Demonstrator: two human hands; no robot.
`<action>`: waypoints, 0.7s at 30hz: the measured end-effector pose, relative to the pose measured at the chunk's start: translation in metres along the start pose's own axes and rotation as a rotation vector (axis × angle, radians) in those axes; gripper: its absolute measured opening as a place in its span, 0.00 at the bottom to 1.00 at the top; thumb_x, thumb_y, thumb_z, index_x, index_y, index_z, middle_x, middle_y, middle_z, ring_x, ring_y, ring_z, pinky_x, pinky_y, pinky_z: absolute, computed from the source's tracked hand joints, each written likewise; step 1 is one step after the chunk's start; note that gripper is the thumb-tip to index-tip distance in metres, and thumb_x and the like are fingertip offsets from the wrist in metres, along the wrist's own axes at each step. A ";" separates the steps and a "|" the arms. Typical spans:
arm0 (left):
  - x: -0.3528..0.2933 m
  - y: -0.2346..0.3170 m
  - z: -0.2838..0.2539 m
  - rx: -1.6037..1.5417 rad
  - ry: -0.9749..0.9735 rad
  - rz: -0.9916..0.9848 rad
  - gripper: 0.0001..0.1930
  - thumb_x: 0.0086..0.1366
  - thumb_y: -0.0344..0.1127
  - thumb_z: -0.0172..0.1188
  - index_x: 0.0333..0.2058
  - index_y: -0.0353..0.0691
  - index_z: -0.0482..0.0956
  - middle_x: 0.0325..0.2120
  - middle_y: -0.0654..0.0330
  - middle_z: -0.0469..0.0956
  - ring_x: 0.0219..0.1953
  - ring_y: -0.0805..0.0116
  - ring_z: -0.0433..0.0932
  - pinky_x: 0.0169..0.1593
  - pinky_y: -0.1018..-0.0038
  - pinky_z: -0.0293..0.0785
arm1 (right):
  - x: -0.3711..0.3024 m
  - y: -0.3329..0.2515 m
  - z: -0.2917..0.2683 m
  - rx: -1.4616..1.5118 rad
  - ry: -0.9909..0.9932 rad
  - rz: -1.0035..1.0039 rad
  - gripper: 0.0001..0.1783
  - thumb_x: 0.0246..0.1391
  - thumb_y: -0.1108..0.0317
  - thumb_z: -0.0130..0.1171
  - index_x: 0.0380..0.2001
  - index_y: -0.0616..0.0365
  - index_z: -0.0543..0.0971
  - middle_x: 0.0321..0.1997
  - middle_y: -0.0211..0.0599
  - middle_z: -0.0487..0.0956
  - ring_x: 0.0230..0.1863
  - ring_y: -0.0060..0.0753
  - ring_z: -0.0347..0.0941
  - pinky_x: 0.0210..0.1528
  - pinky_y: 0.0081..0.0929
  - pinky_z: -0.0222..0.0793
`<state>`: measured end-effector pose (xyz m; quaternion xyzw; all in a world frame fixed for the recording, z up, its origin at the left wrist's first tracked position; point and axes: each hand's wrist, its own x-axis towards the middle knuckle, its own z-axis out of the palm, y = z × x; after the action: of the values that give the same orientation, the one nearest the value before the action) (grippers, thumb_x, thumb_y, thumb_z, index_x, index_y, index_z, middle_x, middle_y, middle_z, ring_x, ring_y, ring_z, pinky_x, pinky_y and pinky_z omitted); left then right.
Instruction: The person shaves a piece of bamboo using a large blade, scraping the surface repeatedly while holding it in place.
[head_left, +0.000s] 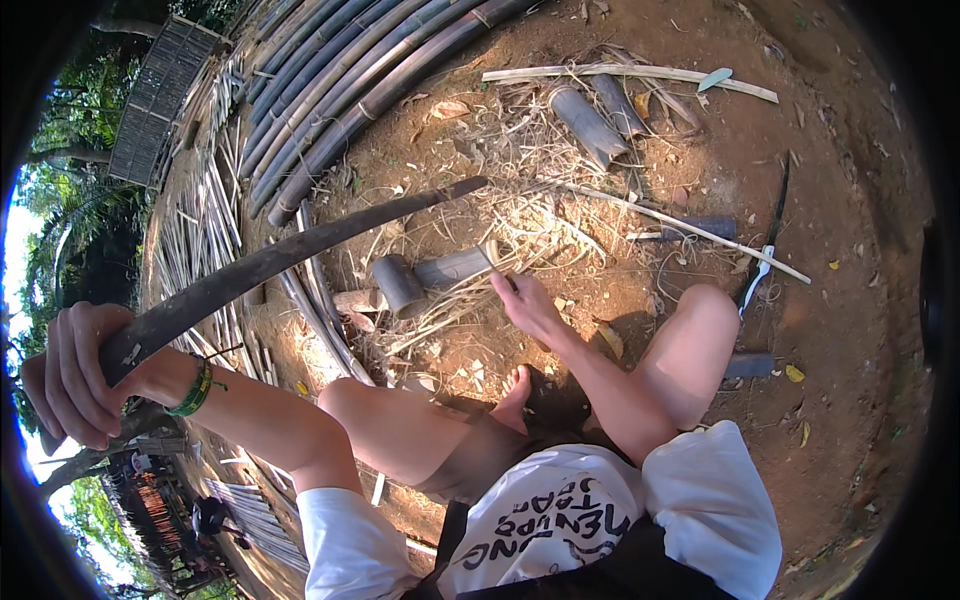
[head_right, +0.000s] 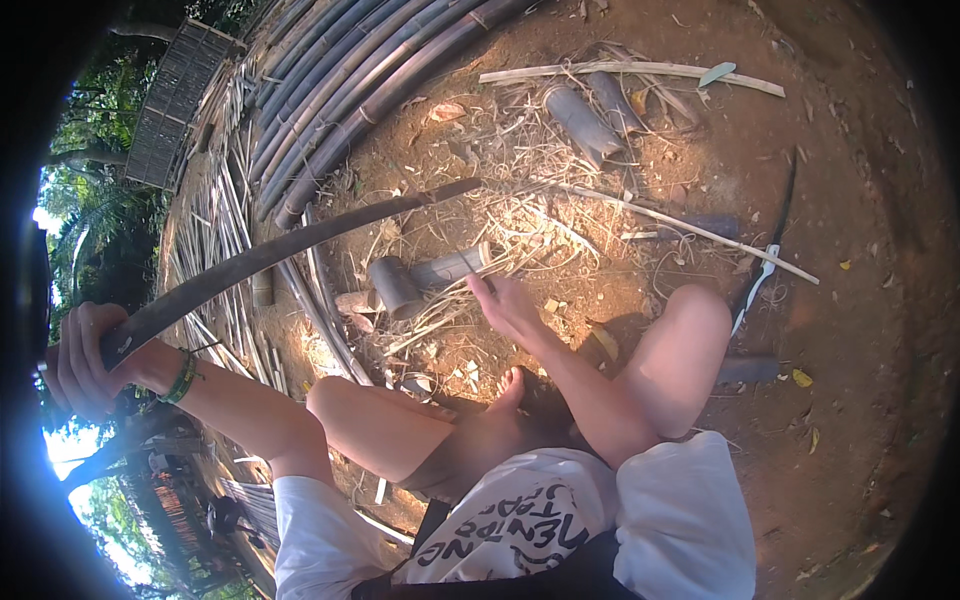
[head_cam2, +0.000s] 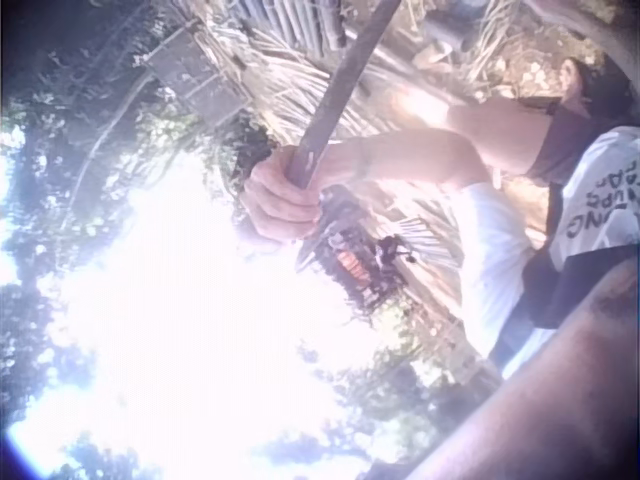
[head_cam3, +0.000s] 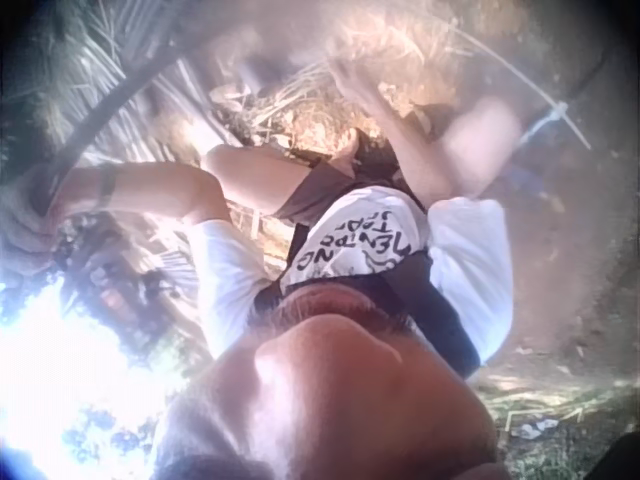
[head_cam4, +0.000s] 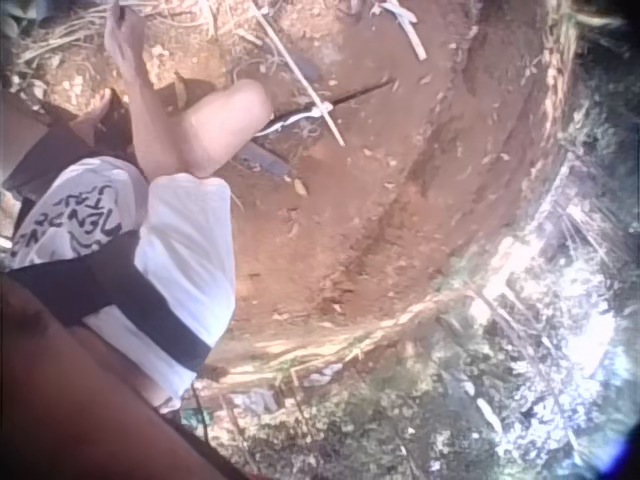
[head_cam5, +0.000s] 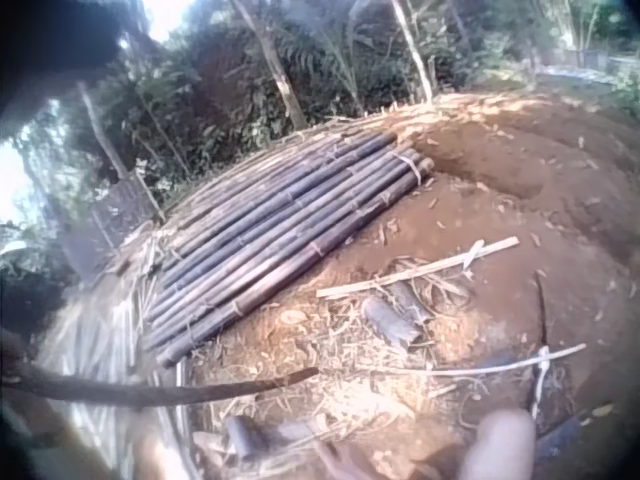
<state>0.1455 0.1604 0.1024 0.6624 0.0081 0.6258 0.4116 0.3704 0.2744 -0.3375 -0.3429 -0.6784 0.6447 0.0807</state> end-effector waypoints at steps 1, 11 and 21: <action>0.000 -0.003 -0.001 -0.033 -0.033 -0.003 0.12 0.62 0.33 0.60 0.19 0.44 0.74 0.11 0.65 0.77 0.10 0.78 0.73 0.18 0.85 0.72 | -0.005 -0.007 0.002 -0.030 0.005 -0.117 0.36 0.63 0.35 0.40 0.23 0.59 0.75 0.16 0.35 0.72 0.20 0.33 0.69 0.24 0.39 0.61; 0.013 -0.008 0.007 -0.165 -0.191 -0.006 0.12 0.63 0.32 0.59 0.20 0.40 0.74 0.13 0.57 0.79 0.11 0.70 0.76 0.16 0.79 0.75 | 0.000 -0.009 -0.001 -0.100 0.024 -0.122 0.37 0.62 0.34 0.42 0.31 0.61 0.80 0.18 0.43 0.76 0.22 0.45 0.74 0.30 0.44 0.66; 0.006 -0.006 0.022 -0.070 -0.120 -0.009 0.13 0.64 0.34 0.58 0.20 0.39 0.72 0.12 0.56 0.78 0.11 0.70 0.77 0.15 0.79 0.76 | 0.008 -0.001 -0.004 -0.063 0.032 -0.036 0.37 0.63 0.35 0.41 0.27 0.61 0.78 0.15 0.37 0.73 0.20 0.38 0.73 0.26 0.40 0.66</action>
<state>0.1686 0.1555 0.1064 0.6839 -0.0354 0.5830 0.4371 0.3661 0.2821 -0.3382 -0.3433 -0.7030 0.6159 0.0924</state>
